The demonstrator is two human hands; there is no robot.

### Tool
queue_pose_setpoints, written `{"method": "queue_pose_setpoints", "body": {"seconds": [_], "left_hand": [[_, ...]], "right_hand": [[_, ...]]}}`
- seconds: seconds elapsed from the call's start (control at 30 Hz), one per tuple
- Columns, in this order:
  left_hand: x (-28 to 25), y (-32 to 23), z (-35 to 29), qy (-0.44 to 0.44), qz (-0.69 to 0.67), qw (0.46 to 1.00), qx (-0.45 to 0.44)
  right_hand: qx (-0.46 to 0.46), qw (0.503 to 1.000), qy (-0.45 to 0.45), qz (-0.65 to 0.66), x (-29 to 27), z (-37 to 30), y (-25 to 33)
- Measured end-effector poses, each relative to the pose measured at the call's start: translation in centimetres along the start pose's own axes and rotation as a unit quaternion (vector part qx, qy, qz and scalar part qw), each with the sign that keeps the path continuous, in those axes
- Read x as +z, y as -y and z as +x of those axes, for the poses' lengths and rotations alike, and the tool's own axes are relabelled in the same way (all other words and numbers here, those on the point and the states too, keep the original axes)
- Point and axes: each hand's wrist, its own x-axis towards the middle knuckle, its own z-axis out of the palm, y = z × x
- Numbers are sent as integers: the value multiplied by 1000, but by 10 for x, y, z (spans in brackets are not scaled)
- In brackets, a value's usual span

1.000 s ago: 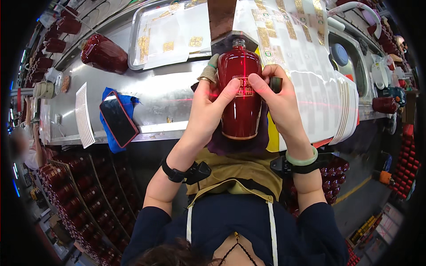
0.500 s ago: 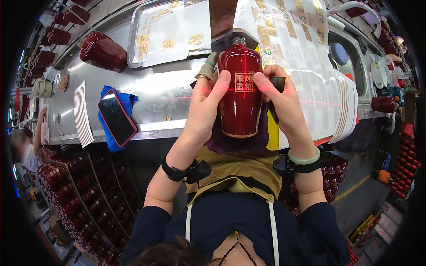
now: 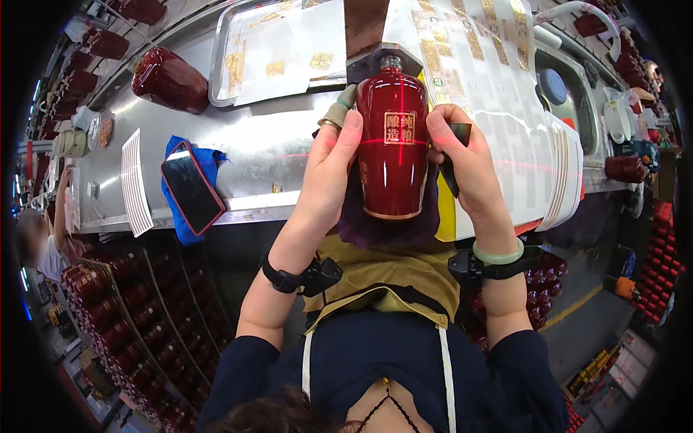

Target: Applying labels and decorative strips to red glass bottles on a factory assembly line.

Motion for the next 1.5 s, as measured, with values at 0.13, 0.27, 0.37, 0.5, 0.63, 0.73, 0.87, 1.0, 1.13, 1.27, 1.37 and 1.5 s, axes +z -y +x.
{"method": "queue_pose_setpoints", "body": {"seconds": [0.13,0.27,0.37,0.5,0.63,0.73,0.87,1.0,1.13,1.27,1.37,1.5], "left_hand": [[7,-2,-2,2,44,999,8],[15,-2,-3,6,63,997,46],[17,-2,-3,-16,80,996,37],[16,0,-4,-21,76,996,43],[16,0,-4,-20,73,996,48],[16,-1,-4,-17,79,996,45],[15,-1,-3,-25,69,996,51],[17,-2,1,-22,75,995,55],[16,-1,1,-31,93,993,59],[14,-2,1,-24,58,997,46],[9,-6,-3,-13,30,999,18],[7,-5,-5,3,31,999,16]], "right_hand": [[-10,999,-19,-45,5,-3,4],[-18,999,-5,-49,3,0,1],[-22,998,-9,-58,3,0,0],[-25,999,-11,-44,6,0,-1],[-27,998,-17,-52,7,0,0],[-28,998,-22,-58,8,0,1],[-22,998,-9,-54,6,1,0],[-25,998,-13,-60,6,0,-1],[-26,997,-23,-75,8,-1,-2],[-20,998,-10,-56,4,-1,0],[-38,998,7,-47,-1,-6,5],[-83,995,-15,-58,0,-21,21]]}}
